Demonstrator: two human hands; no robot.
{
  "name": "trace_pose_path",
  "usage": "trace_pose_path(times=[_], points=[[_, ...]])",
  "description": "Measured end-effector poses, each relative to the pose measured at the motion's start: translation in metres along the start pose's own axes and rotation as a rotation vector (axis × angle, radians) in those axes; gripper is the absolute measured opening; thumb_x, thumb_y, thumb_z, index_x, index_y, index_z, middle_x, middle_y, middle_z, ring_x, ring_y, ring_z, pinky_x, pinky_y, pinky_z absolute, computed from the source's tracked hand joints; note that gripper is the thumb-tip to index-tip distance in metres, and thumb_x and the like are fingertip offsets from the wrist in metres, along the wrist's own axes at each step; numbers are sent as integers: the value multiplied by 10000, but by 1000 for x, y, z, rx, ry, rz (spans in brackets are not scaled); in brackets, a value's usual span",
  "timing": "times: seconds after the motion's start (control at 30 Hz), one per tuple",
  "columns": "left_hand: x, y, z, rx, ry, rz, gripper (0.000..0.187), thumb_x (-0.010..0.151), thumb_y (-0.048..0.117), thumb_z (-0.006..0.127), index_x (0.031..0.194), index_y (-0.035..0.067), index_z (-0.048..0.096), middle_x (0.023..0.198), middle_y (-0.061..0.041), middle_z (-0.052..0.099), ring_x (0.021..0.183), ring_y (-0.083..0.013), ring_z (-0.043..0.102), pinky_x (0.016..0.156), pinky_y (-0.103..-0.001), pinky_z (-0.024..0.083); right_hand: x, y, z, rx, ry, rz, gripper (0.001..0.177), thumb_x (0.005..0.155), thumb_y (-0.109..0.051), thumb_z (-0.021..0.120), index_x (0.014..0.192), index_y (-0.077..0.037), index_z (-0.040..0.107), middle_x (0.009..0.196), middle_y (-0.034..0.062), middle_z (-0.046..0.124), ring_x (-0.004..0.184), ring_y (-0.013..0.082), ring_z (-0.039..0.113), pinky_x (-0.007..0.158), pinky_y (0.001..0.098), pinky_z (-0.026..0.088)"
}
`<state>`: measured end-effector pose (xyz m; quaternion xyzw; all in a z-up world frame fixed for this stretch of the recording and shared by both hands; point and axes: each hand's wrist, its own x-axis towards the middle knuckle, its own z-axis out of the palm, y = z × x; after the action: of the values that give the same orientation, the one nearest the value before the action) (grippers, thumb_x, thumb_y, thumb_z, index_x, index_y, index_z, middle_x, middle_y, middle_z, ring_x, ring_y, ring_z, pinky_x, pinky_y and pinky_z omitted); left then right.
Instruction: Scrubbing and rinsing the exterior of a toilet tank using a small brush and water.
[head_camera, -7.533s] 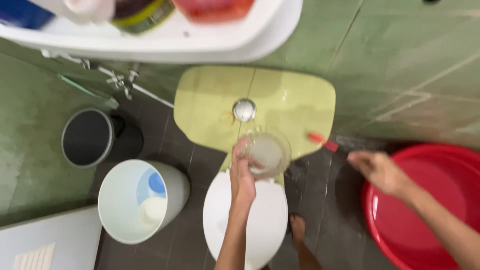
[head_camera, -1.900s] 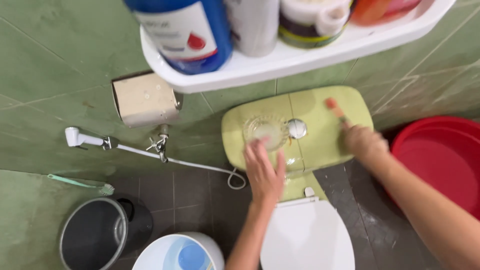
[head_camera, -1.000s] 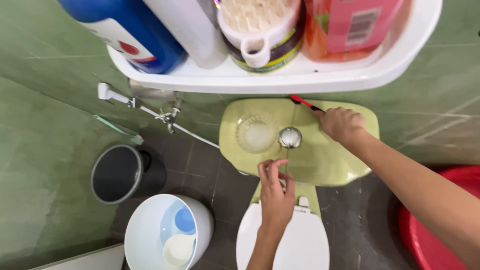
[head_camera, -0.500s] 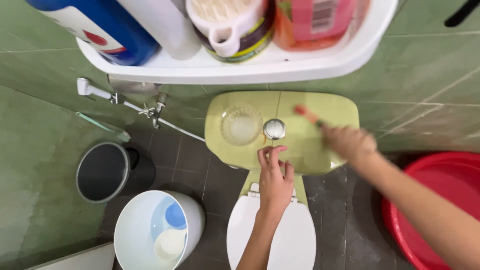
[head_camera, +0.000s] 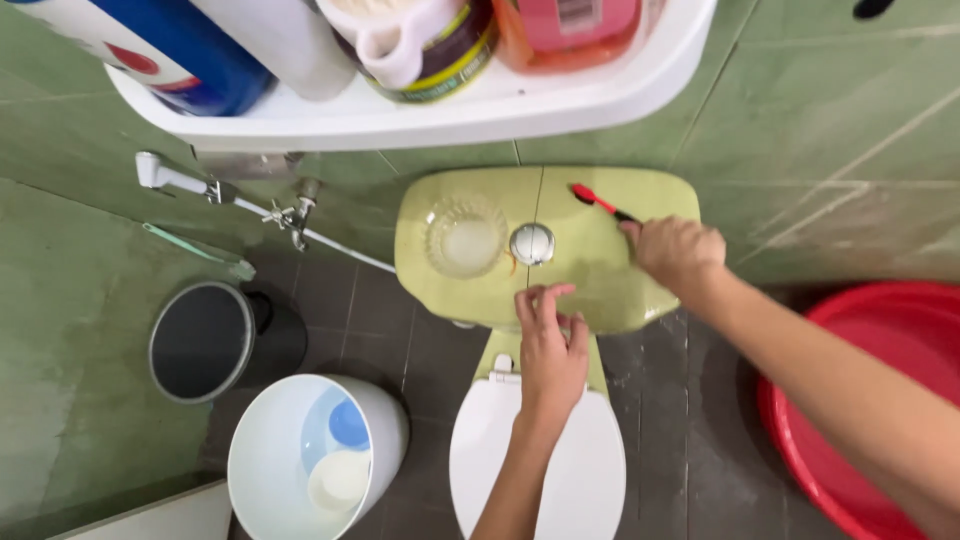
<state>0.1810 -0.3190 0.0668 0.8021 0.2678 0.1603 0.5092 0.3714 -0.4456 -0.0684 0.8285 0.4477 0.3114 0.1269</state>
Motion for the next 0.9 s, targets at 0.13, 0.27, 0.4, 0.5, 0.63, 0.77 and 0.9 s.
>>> trace_pose_path(times=[0.13,0.27,0.4,0.5,0.63,0.77,0.9], points=[[-3,3,-7,15,10,-30,356,919,27,616,1260,111,559,1278,-112,475,832,-209,661,708,-366,580,6,-23,51,104,-108,48,279,991,-443,498,932,-262,702,681,39,688,523,242,687,366,398,511],[1,10,-17,14,29,5,358,924,17,619,1267,103,562,1266,-120,479,847,-208,654,702,-368,577,51,-7,9,331,-543,216,493,1018,-504,398,952,-177,761,814,118,756,669,301,752,497,432,592],[-7,0,-21,-25,49,20,357,933,4,615,1274,91,560,1257,-132,477,876,-208,646,704,-363,584,63,9,-27,443,-786,345,626,1053,-545,337,916,-120,776,853,149,769,749,337,758,577,457,606],[-10,8,-33,-19,34,-35,351,922,14,613,1258,97,557,1265,-121,471,837,-202,655,680,-357,582,61,-5,-31,343,-807,252,635,1078,-558,326,934,-128,771,846,137,772,762,324,769,593,471,608],[-15,-5,-39,-5,53,49,358,922,1,625,1266,76,564,1242,-140,478,840,-215,651,711,-365,569,32,-13,24,166,-585,-4,608,1156,-462,303,933,-107,744,817,118,746,739,299,760,569,466,594],[-25,-6,-46,-26,19,-8,349,923,8,604,1260,88,562,1249,-134,479,843,-217,662,691,-367,584,31,-21,10,331,-594,157,610,1115,-482,358,865,-89,752,772,145,748,696,327,757,554,480,579],[-24,2,-46,-29,8,-19,353,922,13,596,1265,88,558,1282,-133,472,866,-224,667,694,-384,577,67,-3,-36,403,-795,233,612,1101,-525,362,925,-87,750,870,165,755,783,350,752,630,490,598]])
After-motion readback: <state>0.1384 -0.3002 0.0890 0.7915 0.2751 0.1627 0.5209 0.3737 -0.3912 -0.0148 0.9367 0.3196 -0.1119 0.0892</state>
